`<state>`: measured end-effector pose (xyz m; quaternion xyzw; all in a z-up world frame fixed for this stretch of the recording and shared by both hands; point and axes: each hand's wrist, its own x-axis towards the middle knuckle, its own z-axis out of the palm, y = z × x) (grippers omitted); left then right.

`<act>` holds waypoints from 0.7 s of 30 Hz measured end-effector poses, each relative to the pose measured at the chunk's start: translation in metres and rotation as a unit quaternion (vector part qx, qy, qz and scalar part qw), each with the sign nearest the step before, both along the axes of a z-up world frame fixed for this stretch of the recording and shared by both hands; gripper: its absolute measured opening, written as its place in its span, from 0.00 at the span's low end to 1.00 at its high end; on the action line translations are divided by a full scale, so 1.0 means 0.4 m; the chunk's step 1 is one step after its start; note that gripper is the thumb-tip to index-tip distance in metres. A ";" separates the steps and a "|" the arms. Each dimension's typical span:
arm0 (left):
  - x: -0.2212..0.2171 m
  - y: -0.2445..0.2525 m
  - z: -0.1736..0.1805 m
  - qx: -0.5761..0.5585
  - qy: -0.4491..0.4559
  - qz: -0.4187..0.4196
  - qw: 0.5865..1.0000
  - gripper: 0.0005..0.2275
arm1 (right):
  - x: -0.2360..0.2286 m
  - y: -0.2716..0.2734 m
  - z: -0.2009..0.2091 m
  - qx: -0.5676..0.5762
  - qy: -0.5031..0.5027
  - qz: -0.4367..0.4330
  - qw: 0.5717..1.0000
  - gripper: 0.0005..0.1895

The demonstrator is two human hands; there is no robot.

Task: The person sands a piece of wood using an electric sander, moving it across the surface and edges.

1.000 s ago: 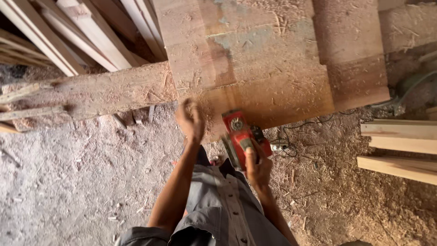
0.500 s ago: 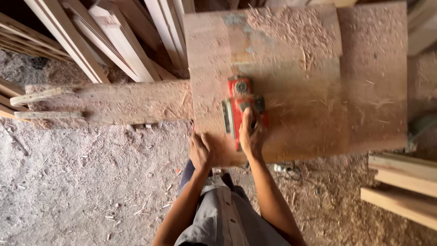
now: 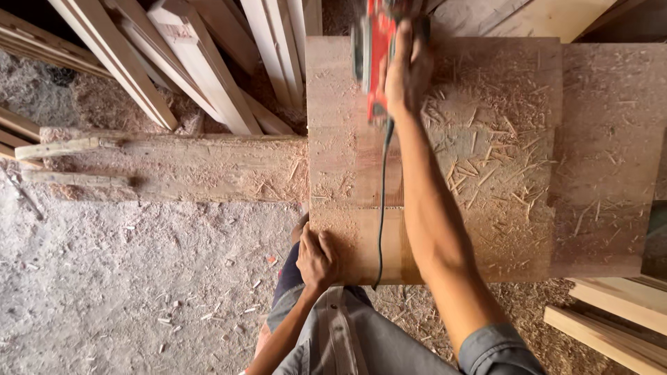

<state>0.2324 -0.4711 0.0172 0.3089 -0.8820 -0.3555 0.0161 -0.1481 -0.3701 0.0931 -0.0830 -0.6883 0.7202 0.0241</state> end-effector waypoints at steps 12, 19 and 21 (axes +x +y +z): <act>0.012 -0.034 -0.104 0.095 0.002 0.026 0.995 0.27 | 0.512 0.111 -0.032 0.003 -0.010 0.095 0.995 0.24; 0.023 -0.035 -0.123 0.096 0.144 -0.036 0.984 0.24 | 1.208 0.200 0.042 0.087 -0.092 0.014 0.992 0.29; 0.022 -0.038 -0.104 0.058 0.149 -0.062 0.985 0.24 | 1.255 0.208 0.034 0.067 -0.108 -0.008 0.992 0.29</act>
